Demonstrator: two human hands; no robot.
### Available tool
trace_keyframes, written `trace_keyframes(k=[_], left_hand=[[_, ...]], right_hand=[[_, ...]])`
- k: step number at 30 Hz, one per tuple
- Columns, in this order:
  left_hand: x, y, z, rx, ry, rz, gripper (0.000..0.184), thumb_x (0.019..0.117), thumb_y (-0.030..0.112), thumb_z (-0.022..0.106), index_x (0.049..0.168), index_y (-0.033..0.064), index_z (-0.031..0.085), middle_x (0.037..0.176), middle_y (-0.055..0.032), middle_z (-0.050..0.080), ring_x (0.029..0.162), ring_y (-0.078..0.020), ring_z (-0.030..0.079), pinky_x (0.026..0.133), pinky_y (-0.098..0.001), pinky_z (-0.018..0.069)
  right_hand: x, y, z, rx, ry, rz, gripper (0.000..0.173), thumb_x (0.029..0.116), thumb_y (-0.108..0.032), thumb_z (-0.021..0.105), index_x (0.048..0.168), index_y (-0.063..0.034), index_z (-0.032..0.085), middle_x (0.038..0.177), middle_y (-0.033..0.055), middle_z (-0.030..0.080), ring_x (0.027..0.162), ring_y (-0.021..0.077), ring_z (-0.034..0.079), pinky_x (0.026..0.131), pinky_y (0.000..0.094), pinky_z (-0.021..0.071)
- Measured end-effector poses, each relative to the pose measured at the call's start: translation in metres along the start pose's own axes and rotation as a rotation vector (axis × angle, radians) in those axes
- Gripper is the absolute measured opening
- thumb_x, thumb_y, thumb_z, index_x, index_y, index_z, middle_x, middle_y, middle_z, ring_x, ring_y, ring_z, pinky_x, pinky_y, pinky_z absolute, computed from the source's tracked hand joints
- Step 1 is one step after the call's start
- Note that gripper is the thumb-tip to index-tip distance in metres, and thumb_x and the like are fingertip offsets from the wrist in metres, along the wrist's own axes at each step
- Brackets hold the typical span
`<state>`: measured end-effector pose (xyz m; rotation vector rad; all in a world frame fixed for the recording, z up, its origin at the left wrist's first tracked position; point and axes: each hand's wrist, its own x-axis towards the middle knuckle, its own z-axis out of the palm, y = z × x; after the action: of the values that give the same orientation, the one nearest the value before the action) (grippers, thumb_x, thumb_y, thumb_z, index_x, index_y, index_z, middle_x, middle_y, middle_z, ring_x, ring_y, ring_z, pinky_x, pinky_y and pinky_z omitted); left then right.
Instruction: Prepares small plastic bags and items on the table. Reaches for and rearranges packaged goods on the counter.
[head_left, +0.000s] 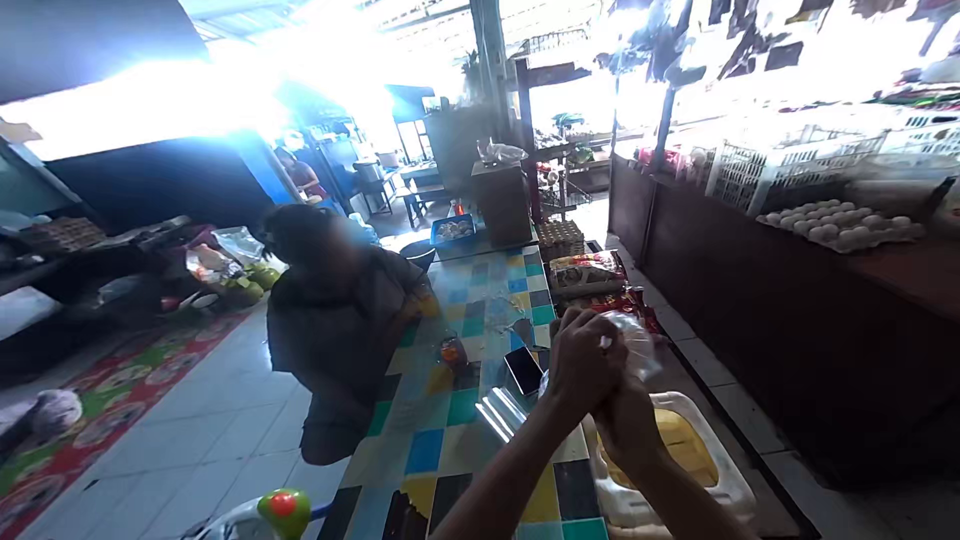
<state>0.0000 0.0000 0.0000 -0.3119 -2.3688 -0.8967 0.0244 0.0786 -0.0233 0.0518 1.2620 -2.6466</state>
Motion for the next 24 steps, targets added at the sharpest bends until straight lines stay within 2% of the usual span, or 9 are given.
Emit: trace_keyframes(k=[2,4,6,9,10,12,15,19,24], left_hand=[[-0.020,-0.027,0.000,0.030,-0.094,-0.157,0.021,0.0918,0.014,0.065,0.095,-0.0050,0.074,0.098,-0.0194,0.073,0.104,-0.0362,0.066,0.097,-0.0555,0.0434],[-0.044,-0.054,-0.007,0.024,-0.249,-0.317,0.027,0.0961,0.017,0.063,0.103,-0.0070,0.073,0.103,-0.0221,0.072,0.109,-0.0384,0.065,0.104,-0.0570,0.0411],[-0.074,-0.081,-0.008,-0.047,-0.334,-0.394,0.027,0.0960,0.016,0.063,0.102,-0.0080,0.073,0.101,-0.0234,0.071,0.104,-0.0380,0.065,0.099,-0.0536,0.0445],[-0.124,-0.113,-0.010,-0.302,-0.352,-0.469,0.024,0.0962,0.012,0.065,0.104,-0.0098,0.071,0.104,-0.0209,0.070,0.102,-0.0274,0.065,0.096,-0.0420,0.0497],[-0.141,-0.120,-0.007,-0.431,-0.325,-0.491,0.021,0.0954,0.010,0.065,0.103,-0.0092,0.070,0.103,-0.0165,0.069,0.100,-0.0198,0.065,0.094,-0.0365,0.0504],[-0.169,-0.126,0.003,-0.644,-0.288,-0.537,0.016,0.0938,0.006,0.064,0.103,-0.0064,0.068,0.102,-0.0073,0.069,0.097,-0.0077,0.064,0.092,-0.0286,0.0525],[-0.195,-0.124,0.020,-0.666,-0.325,-0.528,0.018,0.0878,0.007,0.071,0.100,-0.0064,0.068,0.101,-0.0095,0.068,0.099,-0.0114,0.063,0.094,-0.0316,0.0499],[-0.208,-0.125,0.045,-0.619,-0.333,-0.463,0.015,0.0847,0.004,0.073,0.093,-0.0080,0.071,0.096,-0.0141,0.071,0.098,-0.0170,0.065,0.094,-0.0353,0.0498],[-0.203,-0.128,0.058,-0.649,-0.381,-0.386,0.012,0.0835,0.001,0.070,0.090,-0.0088,0.069,0.092,-0.0132,0.071,0.093,-0.0158,0.065,0.091,-0.0388,0.0484]], right_hand=[[0.010,0.012,-0.026,-0.668,-0.162,-0.098,0.029,0.1103,-0.007,0.033,0.103,0.0000,0.060,0.068,-0.0035,0.055,0.054,0.0027,0.049,0.050,0.0187,0.0419],[0.017,0.008,-0.040,-1.320,-0.409,-0.137,0.030,0.1082,-0.010,0.043,0.114,0.0054,0.069,0.089,0.0170,0.069,0.083,0.0284,0.068,0.078,0.0456,0.0544],[0.025,0.016,-0.047,-1.589,-0.632,-0.037,0.033,0.1085,-0.017,0.043,0.116,0.0023,0.070,0.105,0.0225,0.072,0.104,0.0395,0.069,0.091,0.0589,0.0510],[0.046,0.059,-0.075,-1.303,-0.799,0.166,0.035,0.1100,-0.016,0.040,0.107,0.0054,0.068,0.088,0.0136,0.064,0.080,0.0219,0.060,0.078,0.0404,0.0492],[0.047,0.072,-0.083,-1.136,-0.765,0.305,0.034,0.1113,-0.017,0.038,0.104,0.0031,0.064,0.077,0.0031,0.054,0.066,0.0100,0.050,0.066,0.0278,0.0446],[0.038,0.086,-0.092,-0.831,-0.631,0.578,0.029,0.1121,-0.018,0.038,0.096,-0.0045,0.058,0.066,-0.0082,0.044,0.053,0.0008,0.040,0.052,0.0178,0.0364],[0.029,0.097,-0.107,-0.846,-0.521,0.670,0.031,0.1103,-0.019,0.044,0.086,-0.0074,0.060,0.059,-0.0100,0.044,0.048,-0.0007,0.037,0.048,0.0171,0.0334],[0.029,0.088,-0.118,-1.261,-0.674,0.573,0.037,0.1105,-0.020,0.045,0.100,0.0085,0.066,0.083,0.0114,0.058,0.074,0.0162,0.049,0.074,0.0376,0.0421],[0.040,0.077,-0.141,-1.130,-0.833,0.609,0.040,0.1118,-0.026,0.041,0.098,0.0002,0.068,0.066,-0.0049,0.051,0.055,0.0023,0.043,0.055,0.0225,0.0378]])
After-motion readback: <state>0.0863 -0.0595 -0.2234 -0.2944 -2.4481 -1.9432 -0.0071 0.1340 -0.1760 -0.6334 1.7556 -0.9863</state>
